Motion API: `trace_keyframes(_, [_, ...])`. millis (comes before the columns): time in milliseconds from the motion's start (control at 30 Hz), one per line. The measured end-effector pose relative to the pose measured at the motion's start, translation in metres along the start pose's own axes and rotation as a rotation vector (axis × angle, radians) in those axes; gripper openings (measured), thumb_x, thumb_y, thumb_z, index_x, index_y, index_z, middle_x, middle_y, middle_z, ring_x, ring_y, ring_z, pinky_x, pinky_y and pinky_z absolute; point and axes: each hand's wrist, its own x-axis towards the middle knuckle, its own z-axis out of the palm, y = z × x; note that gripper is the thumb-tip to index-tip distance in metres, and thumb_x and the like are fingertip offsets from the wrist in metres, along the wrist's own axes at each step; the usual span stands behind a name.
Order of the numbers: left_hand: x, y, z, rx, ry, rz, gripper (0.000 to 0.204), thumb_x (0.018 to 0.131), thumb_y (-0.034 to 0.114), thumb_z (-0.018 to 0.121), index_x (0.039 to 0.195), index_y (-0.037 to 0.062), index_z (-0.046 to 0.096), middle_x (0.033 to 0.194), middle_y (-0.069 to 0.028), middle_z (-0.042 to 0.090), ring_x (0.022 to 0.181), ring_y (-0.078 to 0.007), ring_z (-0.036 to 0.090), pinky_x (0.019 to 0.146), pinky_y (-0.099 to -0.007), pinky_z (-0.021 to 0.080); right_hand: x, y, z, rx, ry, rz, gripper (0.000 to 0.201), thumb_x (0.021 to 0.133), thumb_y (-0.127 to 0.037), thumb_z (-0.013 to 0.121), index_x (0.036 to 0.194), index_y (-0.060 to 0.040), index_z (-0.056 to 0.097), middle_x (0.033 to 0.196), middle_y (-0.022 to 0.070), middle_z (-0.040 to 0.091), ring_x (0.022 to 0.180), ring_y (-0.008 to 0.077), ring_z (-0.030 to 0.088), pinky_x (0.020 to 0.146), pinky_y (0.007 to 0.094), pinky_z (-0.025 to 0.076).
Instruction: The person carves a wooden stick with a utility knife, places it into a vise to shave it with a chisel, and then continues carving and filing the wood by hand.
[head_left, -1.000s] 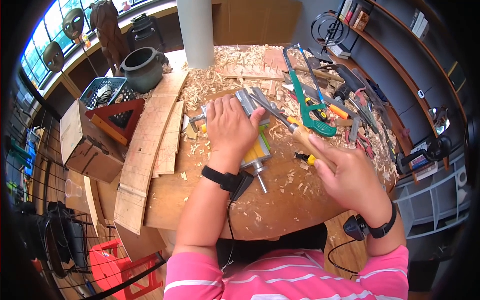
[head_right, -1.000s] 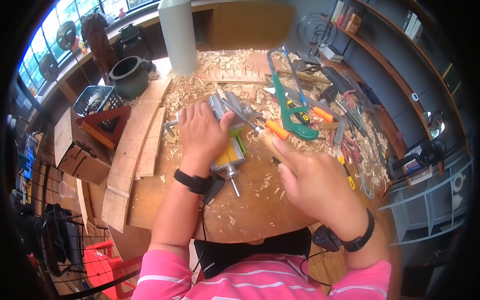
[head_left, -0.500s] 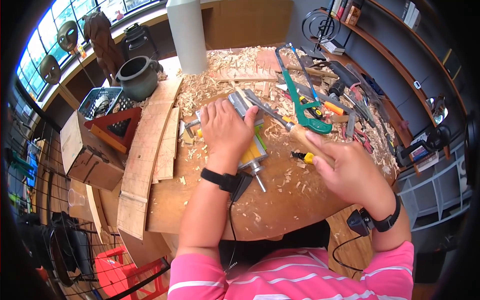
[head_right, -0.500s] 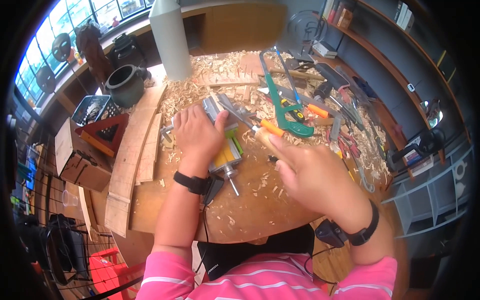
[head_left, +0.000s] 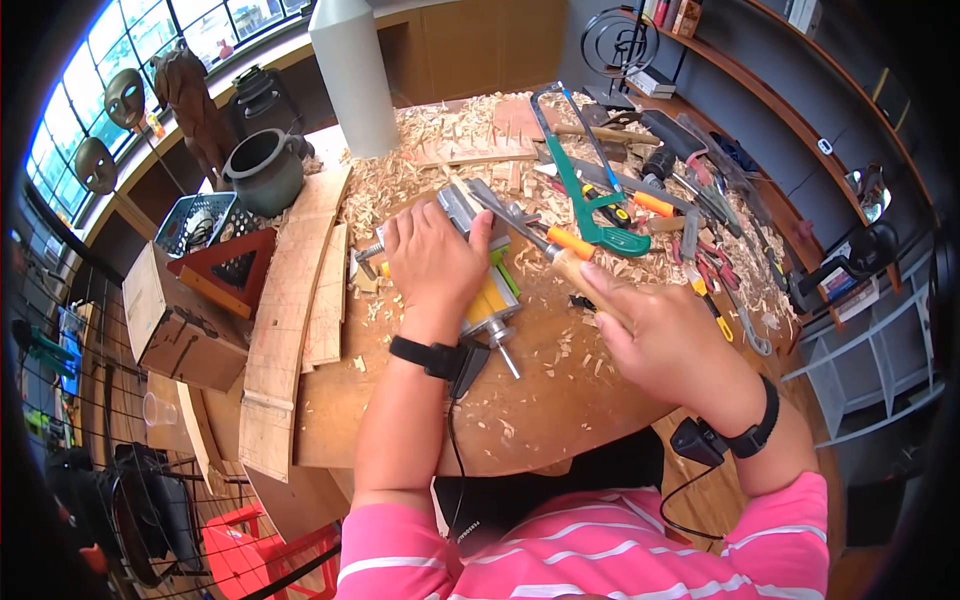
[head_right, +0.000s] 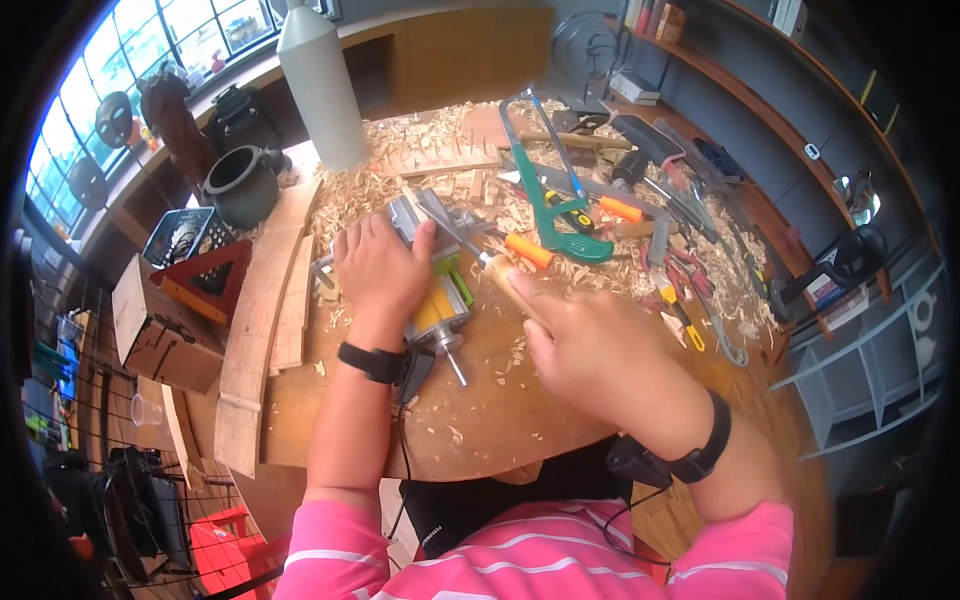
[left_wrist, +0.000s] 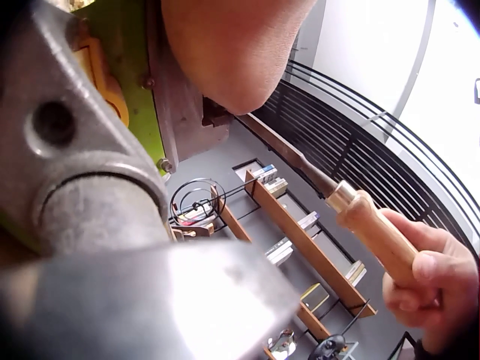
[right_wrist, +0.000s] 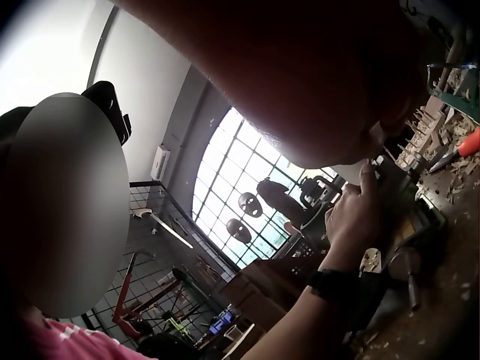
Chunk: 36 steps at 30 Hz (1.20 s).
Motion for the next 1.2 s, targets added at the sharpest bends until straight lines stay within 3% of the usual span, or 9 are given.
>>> trace_keyframes(567, [0.003,-0.005,0.006,0.052,0.046,0.041,0.055,0.099,0.053,0.063,0.110,-0.0010,0.065,0.113,-0.0194,0.071,0.114,-0.0359,0.063,0.110,-0.0478,0.040,0.005,0.004,0.006,-0.043,-0.018,-0.025,0.050,0.094,-0.016,0.069,0.143,-0.0074,0.065,0.087,0.0240,0.072,0.078,0.0424,0.071,0.072,0.0522,0.057])
trace_keyframes(733, [0.000,-0.004,0.008,0.042,-0.043,0.019,0.064,0.098,0.061,0.061,0.109,-0.0020,0.064,0.120,-0.0186,0.069,0.122,-0.0362,0.059,0.115,-0.0496,0.036,0.022,0.007,0.022,0.020,0.108,-0.111,0.051,0.093,-0.018,0.069,0.143,-0.0089,0.066,0.083,0.0218,0.072,0.076,0.0394,0.072,0.071,0.0501,0.057])
trace_keyframes(867, [-0.002,-0.005,0.009,0.040,0.070,0.074,0.059,0.099,0.057,0.062,0.112,-0.0007,0.065,0.113,-0.0181,0.071,0.112,-0.0352,0.063,0.105,-0.0466,0.042,0.001,0.003,-0.011,-0.092,-0.043,0.000,0.050,0.093,-0.018,0.069,0.142,-0.0113,0.067,0.089,0.0196,0.074,0.080,0.0398,0.072,0.073,0.0497,0.058])
trace_keyframes(1100, [-0.002,-0.005,0.006,0.028,0.042,0.056,0.061,0.099,0.058,0.061,0.116,-0.0010,0.065,0.116,-0.0179,0.070,0.113,-0.0355,0.063,0.106,-0.0465,0.041,0.010,-0.004,-0.011,-0.126,-0.008,-0.039,0.050,0.092,-0.016,0.070,0.142,-0.0125,0.068,0.092,0.0184,0.075,0.082,0.0387,0.073,0.074,0.0486,0.058])
trace_keyframes(1167, [-0.001,-0.003,0.001,0.000,-0.090,-0.002,0.070,0.098,0.063,0.060,0.117,-0.0042,0.064,0.128,-0.0180,0.066,0.128,-0.0365,0.057,0.119,-0.0511,0.034,0.004,-0.005,-0.011,-0.157,-0.037,-0.016,0.050,0.093,-0.018,0.070,0.143,-0.0124,0.067,0.092,0.0183,0.075,0.080,0.0387,0.072,0.073,0.0495,0.058])
trace_keyframes(1200, [-0.004,-0.006,0.004,-0.001,-0.093,-0.008,0.070,0.098,0.063,0.060,0.117,-0.0042,0.064,0.128,-0.0180,0.066,0.128,-0.0365,0.057,0.119,-0.0511,0.034,0.005,-0.003,-0.009,-0.159,-0.044,-0.018,0.050,0.093,-0.018,0.070,0.143,-0.0124,0.067,0.092,0.0183,0.075,0.080,0.0387,0.072,0.073,0.0495,0.058])
